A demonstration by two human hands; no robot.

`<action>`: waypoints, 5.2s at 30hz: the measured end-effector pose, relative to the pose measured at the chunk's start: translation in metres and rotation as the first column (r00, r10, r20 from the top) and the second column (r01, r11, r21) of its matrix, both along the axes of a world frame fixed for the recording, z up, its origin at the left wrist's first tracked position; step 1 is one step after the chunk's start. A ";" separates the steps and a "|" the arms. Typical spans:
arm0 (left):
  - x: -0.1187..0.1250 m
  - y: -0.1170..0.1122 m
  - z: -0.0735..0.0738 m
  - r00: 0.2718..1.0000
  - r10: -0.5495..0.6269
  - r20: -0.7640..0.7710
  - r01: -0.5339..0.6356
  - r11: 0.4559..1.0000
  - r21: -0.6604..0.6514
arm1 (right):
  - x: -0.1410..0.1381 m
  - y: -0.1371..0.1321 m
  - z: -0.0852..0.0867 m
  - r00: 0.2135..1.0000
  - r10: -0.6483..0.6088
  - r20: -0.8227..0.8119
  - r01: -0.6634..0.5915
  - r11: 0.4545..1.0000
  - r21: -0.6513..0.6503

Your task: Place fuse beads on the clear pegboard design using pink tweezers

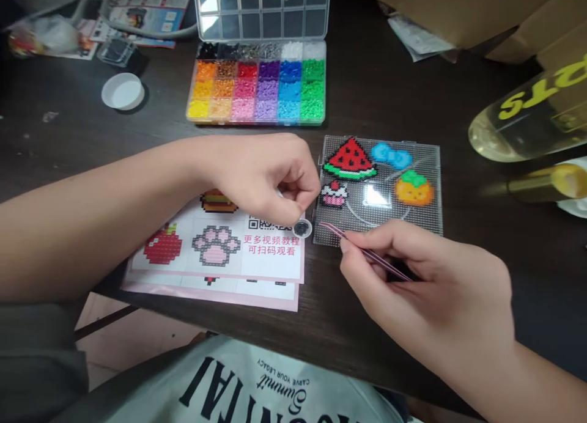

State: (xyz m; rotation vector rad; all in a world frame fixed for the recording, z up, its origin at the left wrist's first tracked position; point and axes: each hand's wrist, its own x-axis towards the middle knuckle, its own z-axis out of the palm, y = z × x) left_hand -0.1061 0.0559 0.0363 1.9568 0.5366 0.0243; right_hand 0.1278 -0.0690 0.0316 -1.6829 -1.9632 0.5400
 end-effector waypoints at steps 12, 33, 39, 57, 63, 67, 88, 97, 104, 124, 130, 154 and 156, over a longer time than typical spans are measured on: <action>0.003 0.000 -0.001 1.000 0.018 -0.007 -0.018 1.000 -0.019 | -0.003 -0.003 -0.012 0.983 0.164 -0.088 -0.153 0.981 0.119; 0.002 0.001 -0.006 1.000 0.002 0.004 -0.002 1.000 0.020 | -0.010 0.004 -0.006 0.962 0.255 -0.102 -0.245 0.964 0.103; 0.000 0.001 -0.004 1.000 0.004 -0.014 -0.003 1.000 0.022 | -0.013 0.005 -0.005 0.958 0.267 -0.106 -0.259 0.962 0.085; 0.000 -0.001 0.001 1.000 -0.010 0.001 0.010 0.997 0.073 | -0.009 0.001 -0.003 0.972 0.220 -0.084 -0.214 0.974 0.075; 0.001 0.000 -0.001 1.000 -0.002 0.014 0.002 1.000 0.000 | 0.003 -0.009 -0.003 1.000 -0.024 0.002 0.024 0.999 -0.032; 0.002 -0.001 -0.001 1.000 0.001 0.023 -0.002 1.000 0.005 | 0.007 -0.012 -0.003 0.992 -0.125 0.009 0.125 0.991 -0.037; 0.004 -0.002 0.008 0.989 0.064 -0.133 -0.071 0.996 -0.051 | 0.001 0.008 0.002 0.985 0.168 -0.038 -0.167 0.986 0.024; 0.002 -0.001 0.005 0.991 0.051 -0.124 -0.058 0.997 -0.053 | -0.003 0.010 0.000 0.979 0.185 -0.088 -0.183 0.983 0.026; 0.003 0.001 0.003 0.993 0.032 -0.116 -0.035 0.999 -0.027 | -0.003 0.010 0.001 0.982 0.168 -0.086 -0.169 0.986 -0.007; 0.001 0.000 0.001 1.000 -0.003 0.009 0.003 0.999 0.050 | 0.003 -0.003 -0.003 0.992 0.120 -0.031 -0.118 0.991 0.070; 0.003 -0.001 0.002 1.000 0.006 -0.015 -0.006 1.000 0.026 | -0.002 -0.001 -0.010 0.978 0.181 -0.105 -0.174 0.982 0.071; 0.001 0.000 0.000 0.999 -0.007 -0.041 0.007 1.000 0.002 | -0.006 0.007 -0.006 0.954 0.282 -0.102 -0.275 0.959 0.074; 0.001 -0.001 0.000 0.999 -0.003 -0.045 0.003 1.000 0.012 | -0.007 0.007 -0.005 0.953 0.281 -0.113 -0.276 0.959 0.061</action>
